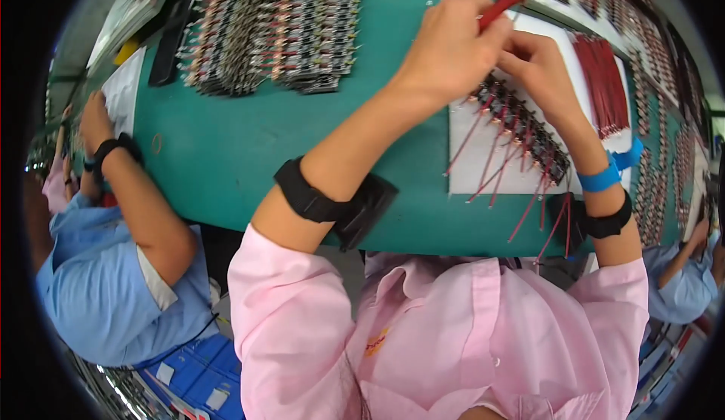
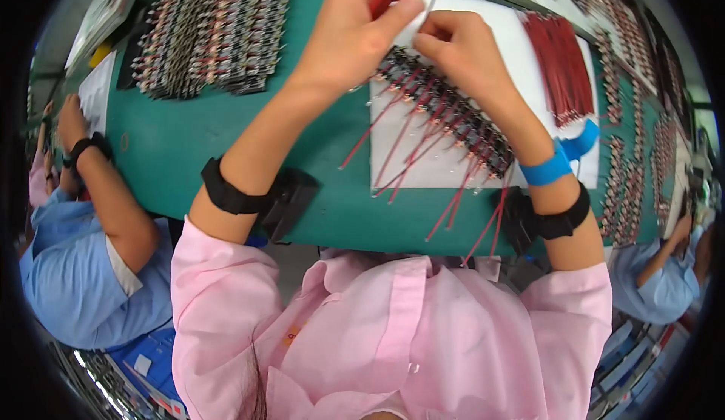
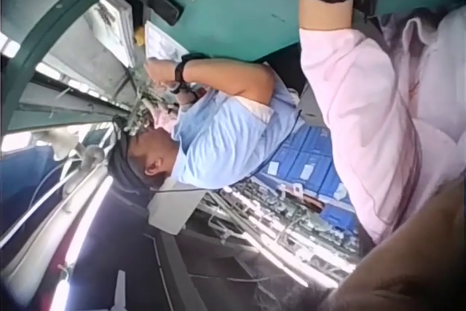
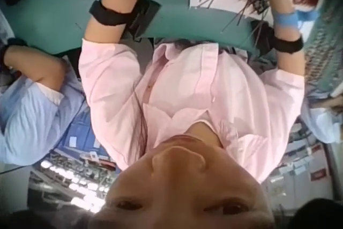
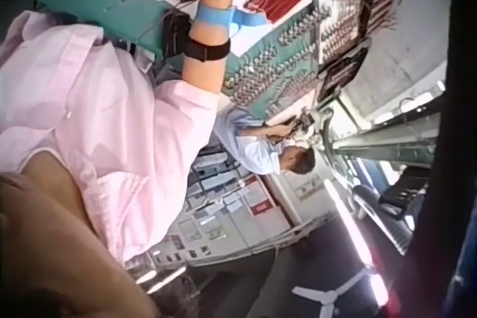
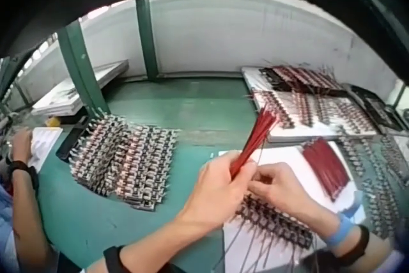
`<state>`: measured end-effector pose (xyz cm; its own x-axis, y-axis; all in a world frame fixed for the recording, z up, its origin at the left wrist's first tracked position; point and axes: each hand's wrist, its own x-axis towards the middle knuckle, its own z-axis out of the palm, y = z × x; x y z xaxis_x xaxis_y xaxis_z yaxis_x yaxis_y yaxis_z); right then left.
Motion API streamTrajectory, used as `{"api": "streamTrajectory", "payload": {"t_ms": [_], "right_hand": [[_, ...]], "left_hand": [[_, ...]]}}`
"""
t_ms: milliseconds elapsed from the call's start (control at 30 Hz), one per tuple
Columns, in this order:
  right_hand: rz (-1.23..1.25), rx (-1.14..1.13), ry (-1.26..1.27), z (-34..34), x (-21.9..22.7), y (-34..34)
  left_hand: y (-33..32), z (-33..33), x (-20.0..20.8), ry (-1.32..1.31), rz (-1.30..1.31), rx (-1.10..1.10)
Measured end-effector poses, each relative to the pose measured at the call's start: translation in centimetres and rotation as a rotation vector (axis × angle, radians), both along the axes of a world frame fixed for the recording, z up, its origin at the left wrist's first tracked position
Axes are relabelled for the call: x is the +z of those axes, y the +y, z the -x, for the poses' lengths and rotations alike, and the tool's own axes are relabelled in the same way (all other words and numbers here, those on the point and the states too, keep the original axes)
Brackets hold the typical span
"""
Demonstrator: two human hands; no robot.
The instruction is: Manually inserting individual red wires into connector blocks placed on a jig on an assembly line.
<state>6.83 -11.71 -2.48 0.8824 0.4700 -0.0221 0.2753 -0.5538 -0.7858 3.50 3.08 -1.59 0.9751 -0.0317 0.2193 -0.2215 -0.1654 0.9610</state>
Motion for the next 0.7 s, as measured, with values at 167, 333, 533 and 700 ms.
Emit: {"api": "streamTrajectory", "payload": {"t_ms": [167,333,533,700], "right_hand": [[-0.211,-0.026,-0.155,1.0,0.8,0.0],[-0.207,-0.062,-0.075,1.9,2.1,-0.5],[-0.328,-0.124,-0.024,1.2,2.1,-0.6],[-0.35,-0.088,0.001,0.7,2.4,-0.8]], "left_hand": [[-0.7,-0.2,-0.4,-0.096,-0.078,0.048],[-0.7,0.9,-0.3,-0.131,-0.121,0.078],[-0.2,0.9,-0.1,-0.036,-0.046,-0.024],[-0.2,0.6,-0.2,-0.086,-0.012,-0.035]]}}
